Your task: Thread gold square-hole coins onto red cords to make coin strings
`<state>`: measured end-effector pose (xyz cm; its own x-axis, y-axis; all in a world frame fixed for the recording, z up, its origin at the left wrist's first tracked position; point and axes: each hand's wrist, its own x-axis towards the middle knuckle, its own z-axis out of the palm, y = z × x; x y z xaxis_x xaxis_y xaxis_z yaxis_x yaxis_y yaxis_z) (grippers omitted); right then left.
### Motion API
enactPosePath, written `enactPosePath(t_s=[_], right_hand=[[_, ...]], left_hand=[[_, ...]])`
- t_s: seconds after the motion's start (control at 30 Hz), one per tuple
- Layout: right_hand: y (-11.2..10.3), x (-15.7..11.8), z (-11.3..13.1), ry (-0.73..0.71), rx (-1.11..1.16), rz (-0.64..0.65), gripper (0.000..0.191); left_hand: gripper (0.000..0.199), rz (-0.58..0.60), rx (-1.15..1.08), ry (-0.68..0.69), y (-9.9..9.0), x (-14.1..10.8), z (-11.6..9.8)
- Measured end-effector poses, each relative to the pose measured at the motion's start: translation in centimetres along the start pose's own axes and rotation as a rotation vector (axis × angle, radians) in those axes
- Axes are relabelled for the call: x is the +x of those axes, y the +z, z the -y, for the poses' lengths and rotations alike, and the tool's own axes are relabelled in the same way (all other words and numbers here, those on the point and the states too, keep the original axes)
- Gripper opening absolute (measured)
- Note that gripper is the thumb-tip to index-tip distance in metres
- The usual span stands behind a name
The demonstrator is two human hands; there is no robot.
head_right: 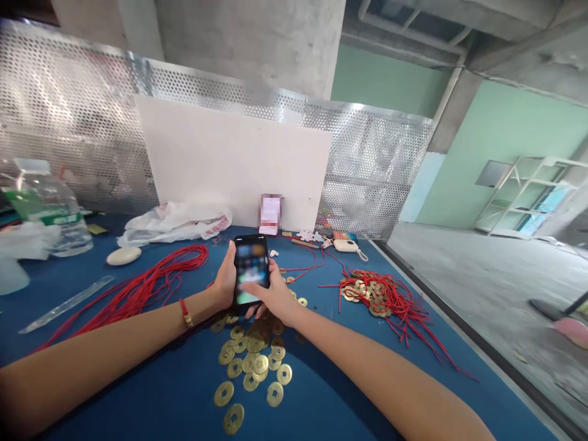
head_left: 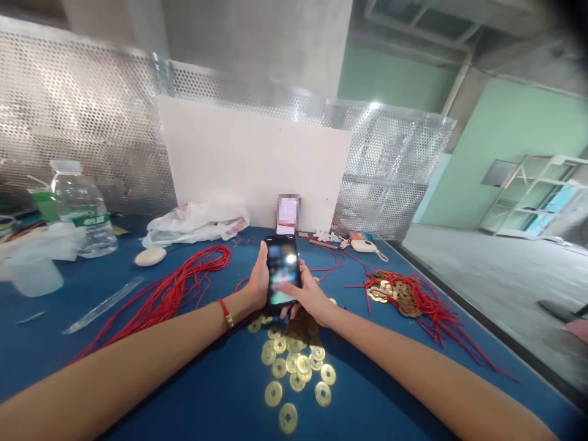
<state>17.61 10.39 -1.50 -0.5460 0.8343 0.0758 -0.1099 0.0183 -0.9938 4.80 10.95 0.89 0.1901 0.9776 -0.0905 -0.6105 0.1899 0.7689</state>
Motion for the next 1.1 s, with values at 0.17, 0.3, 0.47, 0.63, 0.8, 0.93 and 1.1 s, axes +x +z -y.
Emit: enactPosePath(t_s=[0.17,0.3,0.47,0.63,0.8,0.93,1.1], right_hand=[[-0.4,0.3,-0.6,0.016,0.044,-0.008,0.039],[-0.6,0.5,-1.1,0.014,0.057,-0.001,0.041],[-0.6,0.6,-1.2,-0.014,0.058,-0.006,0.048],[-0.6,0.6,-1.2,-0.018,0.042,-0.003,0.049],[-0.5,0.4,-0.8,-0.015,0.038,0.003,0.046],[-0.4,0.3,-0.6,-0.010,0.047,0.006,0.044],[-0.5,0.4,-0.7,0.010,0.034,-0.004,0.038]], left_hand=[[0.076,0.029,-0.013,-0.040,0.2,-0.2,0.0],[0.070,0.077,-0.033,-0.027,-0.1,0.0,0.1],[0.020,-0.069,0.080,0.100,-1.2,0.7,0.7],[0.014,-0.109,0.106,0.114,-1.3,0.9,0.8],[0.031,0.040,0.084,0.038,-0.5,0.1,0.4],[0.047,0.126,0.044,-0.026,-0.4,-0.1,0.2],[0.047,0.091,-0.017,0.023,-0.6,0.2,0.4]])
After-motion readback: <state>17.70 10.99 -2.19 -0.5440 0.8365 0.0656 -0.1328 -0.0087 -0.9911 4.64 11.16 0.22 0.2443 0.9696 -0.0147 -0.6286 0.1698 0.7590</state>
